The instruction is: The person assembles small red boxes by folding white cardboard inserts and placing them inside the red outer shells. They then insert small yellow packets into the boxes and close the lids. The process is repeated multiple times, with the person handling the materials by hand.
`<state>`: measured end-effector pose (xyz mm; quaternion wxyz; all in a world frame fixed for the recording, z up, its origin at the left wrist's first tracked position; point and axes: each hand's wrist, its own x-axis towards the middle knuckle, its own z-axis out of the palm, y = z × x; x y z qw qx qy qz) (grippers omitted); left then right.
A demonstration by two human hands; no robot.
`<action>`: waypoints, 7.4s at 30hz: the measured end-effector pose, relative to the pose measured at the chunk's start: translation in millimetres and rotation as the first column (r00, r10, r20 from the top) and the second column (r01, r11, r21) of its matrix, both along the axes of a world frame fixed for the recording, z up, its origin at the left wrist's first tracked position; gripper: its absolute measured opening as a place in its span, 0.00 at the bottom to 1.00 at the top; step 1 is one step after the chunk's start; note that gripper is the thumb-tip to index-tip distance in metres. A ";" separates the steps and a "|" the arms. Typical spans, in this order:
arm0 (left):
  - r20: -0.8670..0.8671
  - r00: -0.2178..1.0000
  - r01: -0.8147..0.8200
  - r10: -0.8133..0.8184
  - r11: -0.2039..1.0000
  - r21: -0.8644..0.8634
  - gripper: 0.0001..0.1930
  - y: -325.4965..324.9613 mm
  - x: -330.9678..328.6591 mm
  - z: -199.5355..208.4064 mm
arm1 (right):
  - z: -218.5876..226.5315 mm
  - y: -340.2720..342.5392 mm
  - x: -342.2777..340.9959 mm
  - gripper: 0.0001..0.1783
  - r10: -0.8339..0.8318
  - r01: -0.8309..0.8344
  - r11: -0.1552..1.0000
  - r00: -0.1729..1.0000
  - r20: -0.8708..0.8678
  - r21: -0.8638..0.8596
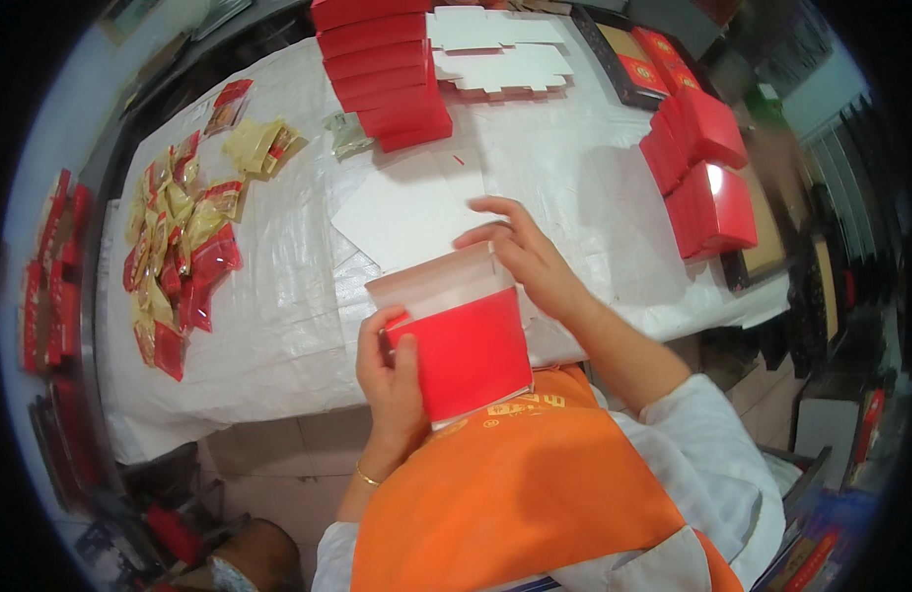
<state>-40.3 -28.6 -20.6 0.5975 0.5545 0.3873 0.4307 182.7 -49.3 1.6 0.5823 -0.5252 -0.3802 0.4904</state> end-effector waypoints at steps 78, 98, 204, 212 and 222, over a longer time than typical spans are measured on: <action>-0.400 0.873 0.400 -0.279 0.878 0.262 0.11 34.4 -32.4 45.6 | -5.8 -50.5 -7.8 0.15 0.072 -0.146 0.976 0.918 0.391 0.163; -0.263 0.896 0.439 -0.358 0.806 0.397 0.15 36.3 -32.2 12.4 | -14.9 -40.0 9.4 0.23 0.312 -0.376 0.911 0.896 0.316 0.168; 0.192 0.977 0.140 -0.089 0.952 -0.272 0.26 -13.6 10.4 -45.9 | -23.3 -41.4 -27.3 0.14 -0.285 0.208 0.957 0.800 0.528 0.202; 0.158 0.970 0.205 -0.183 0.969 -0.136 0.23 -8.4 11.8 -45.4 | -33.9 -47.9 -9.1 0.14 -0.074 0.087 0.995 0.975 0.209 -0.057; 0.227 0.962 0.212 -0.153 0.942 -0.260 0.21 -12.6 12.3 -50.8 | -20.9 -47.3 -2.0 0.19 0.080 -0.052 0.968 0.991 0.107 -0.247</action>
